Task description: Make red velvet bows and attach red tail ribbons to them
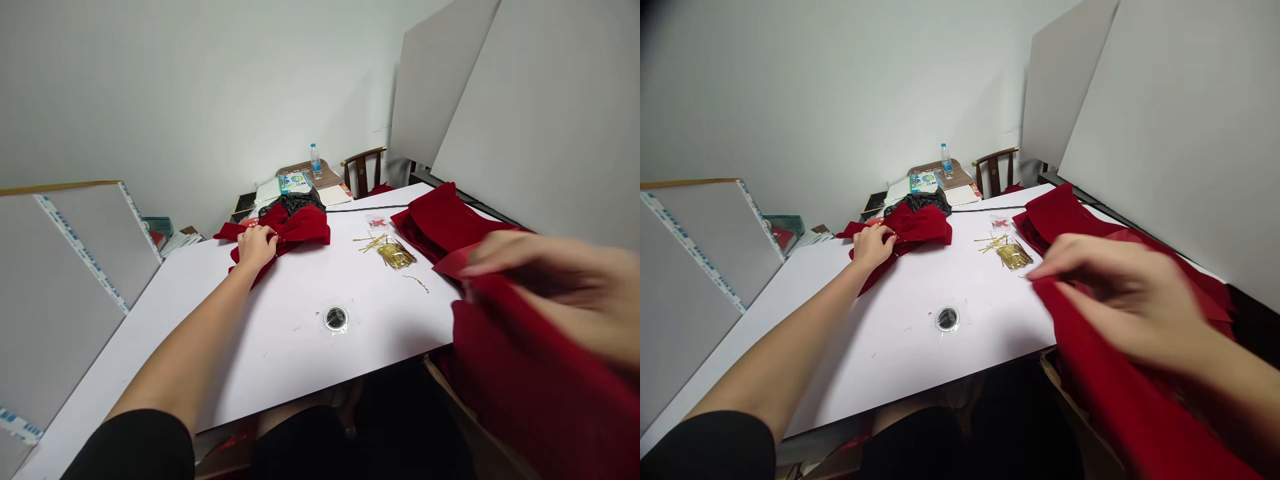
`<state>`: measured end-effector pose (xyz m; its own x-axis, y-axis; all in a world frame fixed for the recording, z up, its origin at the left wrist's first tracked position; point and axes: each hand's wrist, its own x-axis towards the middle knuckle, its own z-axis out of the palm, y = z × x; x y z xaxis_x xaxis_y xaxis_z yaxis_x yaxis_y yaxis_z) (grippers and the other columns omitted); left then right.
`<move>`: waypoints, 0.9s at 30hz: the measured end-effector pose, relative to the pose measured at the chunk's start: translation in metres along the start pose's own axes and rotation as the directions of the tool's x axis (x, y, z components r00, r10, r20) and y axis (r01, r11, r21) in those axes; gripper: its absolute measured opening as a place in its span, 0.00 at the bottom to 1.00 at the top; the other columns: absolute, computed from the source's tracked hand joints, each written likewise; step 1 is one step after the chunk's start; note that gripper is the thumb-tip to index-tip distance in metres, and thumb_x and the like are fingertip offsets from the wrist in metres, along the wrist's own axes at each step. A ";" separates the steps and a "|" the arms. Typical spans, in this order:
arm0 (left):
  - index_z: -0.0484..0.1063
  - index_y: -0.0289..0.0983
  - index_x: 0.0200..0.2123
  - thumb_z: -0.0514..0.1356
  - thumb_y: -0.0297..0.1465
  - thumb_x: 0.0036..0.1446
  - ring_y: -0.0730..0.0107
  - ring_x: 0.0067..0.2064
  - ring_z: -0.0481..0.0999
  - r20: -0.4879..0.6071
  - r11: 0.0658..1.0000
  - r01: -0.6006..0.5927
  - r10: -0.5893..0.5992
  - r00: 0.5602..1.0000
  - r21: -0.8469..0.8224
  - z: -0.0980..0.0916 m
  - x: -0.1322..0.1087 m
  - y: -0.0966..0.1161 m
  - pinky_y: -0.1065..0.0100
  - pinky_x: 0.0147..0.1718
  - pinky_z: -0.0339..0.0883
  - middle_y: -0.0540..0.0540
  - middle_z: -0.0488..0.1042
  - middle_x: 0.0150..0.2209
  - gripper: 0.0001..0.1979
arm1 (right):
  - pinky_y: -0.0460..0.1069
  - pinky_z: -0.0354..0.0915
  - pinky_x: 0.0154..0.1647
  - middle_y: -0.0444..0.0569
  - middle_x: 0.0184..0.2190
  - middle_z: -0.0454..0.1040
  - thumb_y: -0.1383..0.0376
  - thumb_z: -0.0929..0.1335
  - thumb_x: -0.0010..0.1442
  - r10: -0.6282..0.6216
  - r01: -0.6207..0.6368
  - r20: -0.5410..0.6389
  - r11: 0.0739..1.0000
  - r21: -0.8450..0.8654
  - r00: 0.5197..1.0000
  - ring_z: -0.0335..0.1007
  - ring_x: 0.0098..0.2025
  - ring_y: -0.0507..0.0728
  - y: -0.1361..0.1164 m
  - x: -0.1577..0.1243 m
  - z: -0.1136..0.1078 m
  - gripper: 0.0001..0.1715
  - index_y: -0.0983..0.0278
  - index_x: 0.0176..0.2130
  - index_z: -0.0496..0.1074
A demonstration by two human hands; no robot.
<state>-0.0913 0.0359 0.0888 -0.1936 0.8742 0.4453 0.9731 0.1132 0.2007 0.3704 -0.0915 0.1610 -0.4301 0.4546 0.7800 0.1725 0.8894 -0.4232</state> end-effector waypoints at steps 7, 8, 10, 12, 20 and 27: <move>0.72 0.40 0.44 0.69 0.40 0.59 0.64 0.41 0.80 0.137 0.089 0.143 -0.068 0.988 -0.986 -0.022 -0.050 0.040 0.58 0.50 0.73 0.47 0.77 0.37 0.15 | 0.44 0.71 0.34 0.47 0.34 0.79 0.73 0.68 0.66 -0.035 -0.020 0.199 0.964 0.265 0.979 0.75 0.33 0.50 0.044 0.045 0.116 0.07 0.65 0.40 0.77; 0.72 0.40 0.45 0.70 0.41 0.58 0.65 0.41 0.80 0.177 -0.073 0.174 -0.052 0.983 -0.982 -0.021 -0.060 0.044 0.60 0.50 0.73 0.48 0.77 0.37 0.17 | 0.44 0.71 0.33 0.48 0.35 0.79 0.73 0.68 0.66 -0.041 -0.021 0.206 0.956 0.292 0.978 0.75 0.33 0.50 0.052 0.052 0.132 0.07 0.66 0.40 0.77; 0.71 0.40 0.44 0.68 0.41 0.59 0.66 0.41 0.79 0.271 -0.247 0.266 0.014 0.963 -0.932 -0.015 -0.079 0.047 0.60 0.49 0.74 0.49 0.74 0.35 0.16 | 0.44 0.70 0.33 0.48 0.34 0.79 0.72 0.68 0.66 -0.065 0.008 0.183 0.954 0.299 0.981 0.75 0.33 0.50 0.067 0.064 0.160 0.07 0.66 0.40 0.78; 0.71 0.40 0.42 0.64 0.43 0.63 0.65 0.38 0.78 0.358 -0.250 0.370 0.095 0.929 -0.895 -0.006 -0.094 0.042 0.59 0.46 0.75 0.49 0.71 0.31 0.13 | 0.44 0.69 0.33 0.48 0.34 0.79 0.72 0.68 0.66 -0.099 0.057 0.155 0.964 0.259 0.983 0.74 0.33 0.51 0.083 0.074 0.184 0.07 0.66 0.39 0.78; 0.75 0.39 0.47 0.74 0.46 0.49 0.56 0.42 0.82 0.465 -0.063 0.481 0.171 0.869 -0.875 0.023 -0.110 0.025 0.55 0.46 0.77 0.43 0.81 0.42 0.26 | 0.48 0.72 0.39 0.52 0.38 0.79 0.70 0.67 0.68 -0.266 0.230 0.210 0.956 0.182 0.941 0.75 0.37 0.54 0.124 0.057 0.236 0.08 0.64 0.43 0.78; 0.74 0.37 0.39 0.73 0.41 0.53 0.66 0.42 0.78 0.234 0.084 0.235 -0.014 0.972 -0.968 0.033 -0.116 0.047 0.65 0.47 0.71 0.46 0.79 0.40 0.18 | 0.46 0.72 0.35 0.51 0.41 0.79 0.72 0.67 0.65 -0.100 0.057 0.147 0.961 0.272 0.984 0.76 0.36 0.52 0.130 0.036 0.239 0.09 0.64 0.42 0.78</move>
<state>-0.0193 -0.0444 0.0176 -0.1722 0.9589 0.2256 -0.0847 -0.2426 0.9664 0.1656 0.0292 0.0233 -0.5710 0.3517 0.7418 -0.1000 0.8671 -0.4880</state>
